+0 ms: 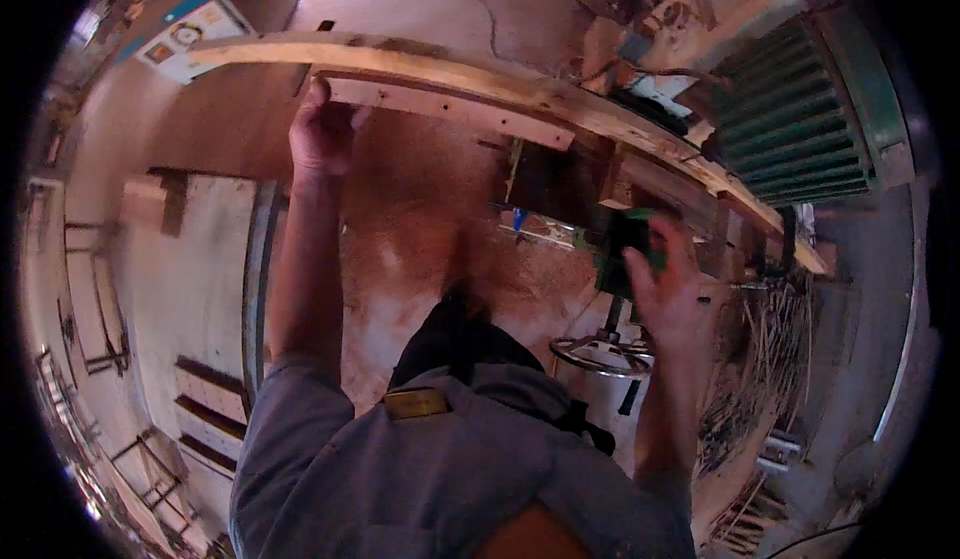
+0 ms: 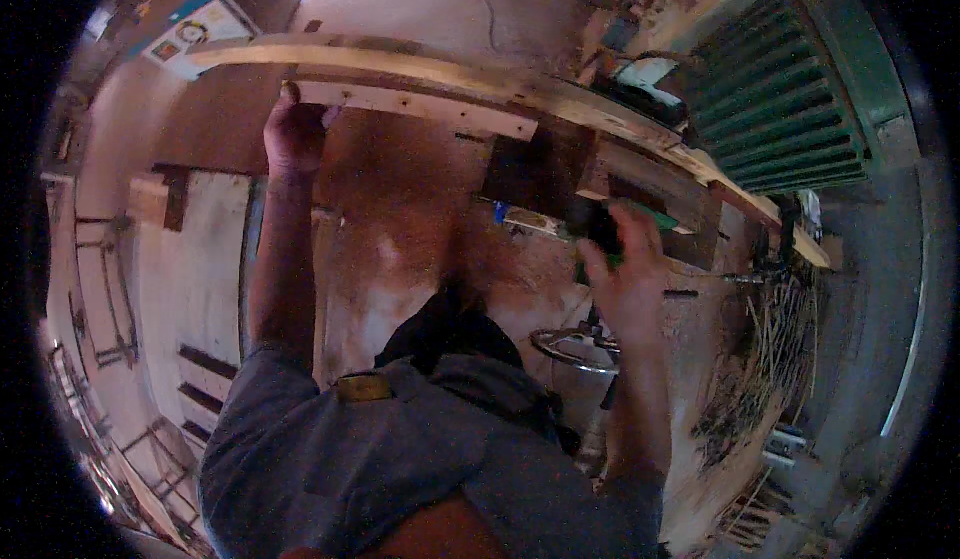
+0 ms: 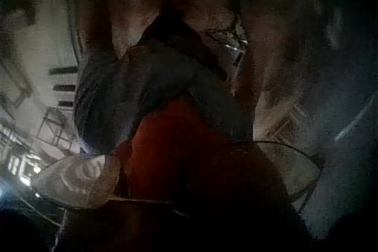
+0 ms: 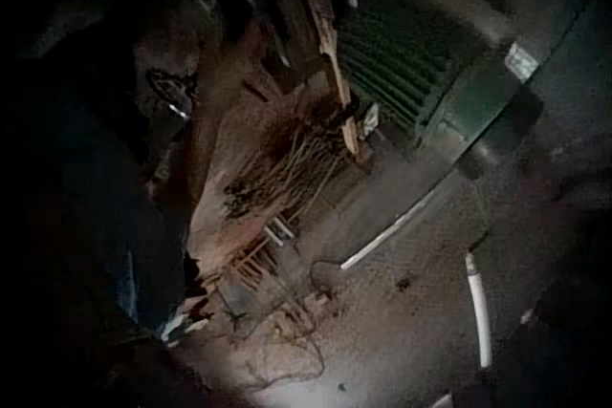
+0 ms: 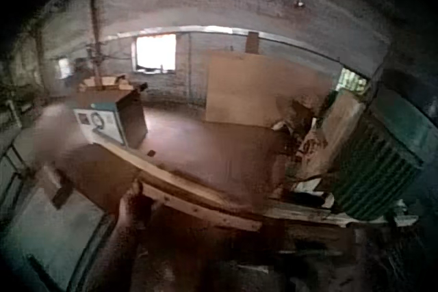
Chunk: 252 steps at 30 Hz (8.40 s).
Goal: The person repeatedly places small wooden planks under a drill press, operates the lever to drill holes, and then moves the finished pieces to a nearby table. The person handles each plank individually and repeats the process throughout the clip.
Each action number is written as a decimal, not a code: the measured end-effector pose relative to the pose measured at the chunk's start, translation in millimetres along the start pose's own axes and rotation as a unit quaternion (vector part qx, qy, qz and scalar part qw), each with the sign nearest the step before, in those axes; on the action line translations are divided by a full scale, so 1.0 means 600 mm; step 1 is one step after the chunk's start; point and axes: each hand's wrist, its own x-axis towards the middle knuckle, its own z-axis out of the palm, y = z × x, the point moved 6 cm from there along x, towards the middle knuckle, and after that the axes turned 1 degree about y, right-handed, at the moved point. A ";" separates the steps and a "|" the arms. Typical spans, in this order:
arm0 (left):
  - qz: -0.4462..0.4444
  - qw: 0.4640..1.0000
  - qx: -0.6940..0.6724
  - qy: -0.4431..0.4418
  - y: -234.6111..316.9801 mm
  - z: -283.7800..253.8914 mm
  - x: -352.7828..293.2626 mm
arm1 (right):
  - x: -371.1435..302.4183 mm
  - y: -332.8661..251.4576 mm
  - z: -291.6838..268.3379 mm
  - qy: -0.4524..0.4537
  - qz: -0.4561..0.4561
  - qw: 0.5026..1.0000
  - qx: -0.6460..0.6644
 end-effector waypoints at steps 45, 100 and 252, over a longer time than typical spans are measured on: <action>0.087 0.915 -0.394 0.019 0.216 -0.333 -0.391 | -0.131 -0.557 0.515 -0.150 -0.479 0.863 0.060; -0.102 0.482 0.481 0.725 0.451 -0.819 -0.743 | -0.141 -0.468 0.767 -0.492 -0.091 0.865 0.040; -0.323 0.884 0.319 -0.108 -0.519 0.226 0.030 | -0.248 0.136 -0.096 0.031 0.253 0.935 0.248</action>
